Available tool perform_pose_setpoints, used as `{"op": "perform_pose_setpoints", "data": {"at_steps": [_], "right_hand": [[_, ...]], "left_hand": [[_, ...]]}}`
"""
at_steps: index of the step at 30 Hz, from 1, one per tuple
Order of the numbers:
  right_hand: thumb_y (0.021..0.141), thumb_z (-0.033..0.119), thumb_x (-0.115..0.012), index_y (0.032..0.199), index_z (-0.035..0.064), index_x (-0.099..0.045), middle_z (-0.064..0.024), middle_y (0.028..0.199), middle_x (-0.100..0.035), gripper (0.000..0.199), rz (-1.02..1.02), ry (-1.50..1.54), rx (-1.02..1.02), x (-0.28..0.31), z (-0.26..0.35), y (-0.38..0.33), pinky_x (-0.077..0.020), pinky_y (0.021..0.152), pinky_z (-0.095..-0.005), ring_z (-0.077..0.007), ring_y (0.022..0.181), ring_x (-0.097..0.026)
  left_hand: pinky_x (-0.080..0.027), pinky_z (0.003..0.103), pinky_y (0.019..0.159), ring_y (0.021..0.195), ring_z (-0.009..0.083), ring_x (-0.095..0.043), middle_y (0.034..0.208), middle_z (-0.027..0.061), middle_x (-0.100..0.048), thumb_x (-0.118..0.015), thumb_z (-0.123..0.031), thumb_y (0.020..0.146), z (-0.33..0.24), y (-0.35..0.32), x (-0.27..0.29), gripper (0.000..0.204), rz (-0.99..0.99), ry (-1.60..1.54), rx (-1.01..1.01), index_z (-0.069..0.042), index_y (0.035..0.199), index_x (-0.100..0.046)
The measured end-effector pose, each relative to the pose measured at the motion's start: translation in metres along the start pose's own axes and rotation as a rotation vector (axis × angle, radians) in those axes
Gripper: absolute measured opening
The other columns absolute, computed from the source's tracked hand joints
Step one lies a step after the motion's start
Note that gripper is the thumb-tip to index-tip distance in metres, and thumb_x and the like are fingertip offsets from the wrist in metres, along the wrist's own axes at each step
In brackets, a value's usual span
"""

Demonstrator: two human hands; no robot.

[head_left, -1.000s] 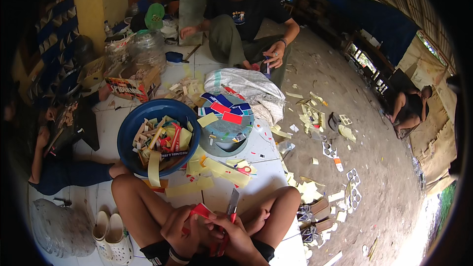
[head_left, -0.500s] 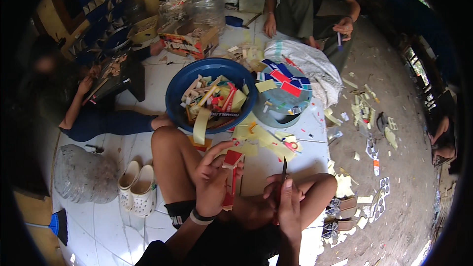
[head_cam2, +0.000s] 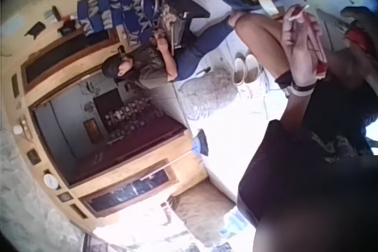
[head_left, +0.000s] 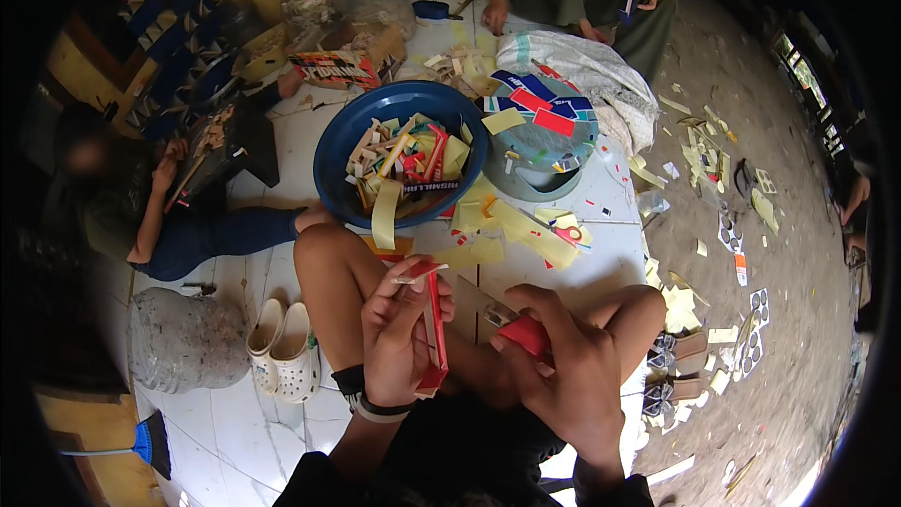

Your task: The person sits on the floor and uses a red utility knife to cut a red and white cardboard strip into smaller pieces. They then use pink scissors to trim the cut pieces further. The cut pieces are placed into a blue bowl.

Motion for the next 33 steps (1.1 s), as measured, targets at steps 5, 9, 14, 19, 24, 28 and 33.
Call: {"op": "perform_pose_setpoints", "data": {"at_steps": [5, 9, 14, 19, 24, 28, 33], "right_hand": [[0.088, 0.019, -0.077, 0.111, 0.0090, -0.059, -0.0123, 0.088, -0.072, 0.031, 0.059, -0.066, 0.014, -0.005, 0.002, 0.002, -0.0536, 0.064, -0.0424, -0.0340, 0.074, -0.072], [0.087, 0.018, -0.077, 0.110, 0.0094, -0.061, -0.0125, 0.087, -0.072, 0.029, 0.052, -0.120, 0.008, -0.005, 0.004, 0.005, -0.0541, 0.062, -0.0423, -0.0343, 0.070, -0.071], [0.085, 0.016, -0.078, 0.107, 0.0098, -0.063, -0.0125, 0.087, -0.073, 0.028, 0.049, -0.151, 0.027, -0.004, 0.005, 0.009, -0.0540, 0.062, -0.0430, -0.0352, 0.071, -0.071], [0.084, 0.016, -0.078, 0.102, 0.0095, -0.065, -0.0114, 0.083, -0.073, 0.023, 0.060, -0.160, 0.036, -0.003, 0.004, 0.010, -0.0537, 0.064, -0.0435, -0.0345, 0.071, -0.071], [0.090, 0.019, -0.072, 0.099, 0.0076, -0.059, -0.0113, 0.079, -0.068, 0.020, -0.089, -0.296, 0.015, 0.011, -0.005, 0.017, -0.0506, 0.057, -0.0455, -0.0313, 0.066, -0.069], [0.088, 0.011, -0.074, 0.104, 0.0067, -0.061, -0.0106, 0.073, -0.066, 0.021, -0.187, -0.127, -0.059, 0.023, -0.014, 0.012, -0.0451, 0.052, -0.0384, -0.0255, 0.054, -0.062], [0.091, 0.009, -0.076, 0.113, 0.0037, -0.068, 0.0000, 0.061, -0.057, 0.025, -0.110, 0.473, -0.256, -0.008, -0.039, 0.012, -0.0353, 0.050, -0.0246, -0.0056, 0.053, -0.048]], "left_hand": [[-0.055, 0.030, 0.080, 0.087, 0.0157, -0.066, 0.118, 0.0111, -0.067, -0.057, -0.004, 0.104, 0.000, -0.003, -0.003, 0.030, -0.050, 0.084, -0.035, 0.002, 0.133, -0.056], [-0.055, 0.030, 0.081, 0.088, 0.0150, -0.066, 0.121, 0.0090, -0.066, -0.057, -0.004, 0.104, 0.000, -0.004, -0.004, 0.029, -0.022, 0.130, -0.066, 0.001, 0.132, -0.058], [-0.053, 0.029, 0.080, 0.088, 0.0151, -0.066, 0.119, 0.0087, -0.066, -0.058, -0.005, 0.104, 0.000, -0.005, -0.005, 0.027, -0.002, 0.196, -0.106, 0.001, 0.130, -0.059], [-0.051, 0.029, 0.078, 0.087, 0.0148, -0.065, 0.113, 0.0075, -0.068, -0.060, -0.007, 0.104, 0.000, -0.005, -0.006, 0.024, 0.019, 0.247, -0.162, 0.002, 0.126, -0.061], [-0.051, 0.028, 0.077, 0.086, 0.0148, -0.064, 0.109, 0.0074, -0.068, -0.061, -0.009, 0.104, 0.003, 0.000, -0.001, 0.023, -0.032, 0.292, -0.175, 0.002, 0.124, -0.062], [-0.052, 0.030, 0.077, 0.087, 0.0156, -0.065, 0.105, 0.0074, -0.067, -0.062, -0.013, 0.104, 0.004, 0.005, 0.004, 0.025, -0.082, 0.164, -0.054, 0.001, 0.124, -0.062], [-0.056, 0.032, 0.082, 0.091, 0.0164, -0.067, 0.103, 0.0072, -0.066, -0.063, -0.016, 0.104, 0.016, -0.004, -0.001, 0.030, -0.087, 0.022, 0.142, -0.001, 0.129, -0.059]]}}
Point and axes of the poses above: each hand's wrist, its own y-axis towards the middle knuckle, its own x-axis out of the back of the hand, z = x × y, the point moved 5 cm from there along y, towards the middle knuckle
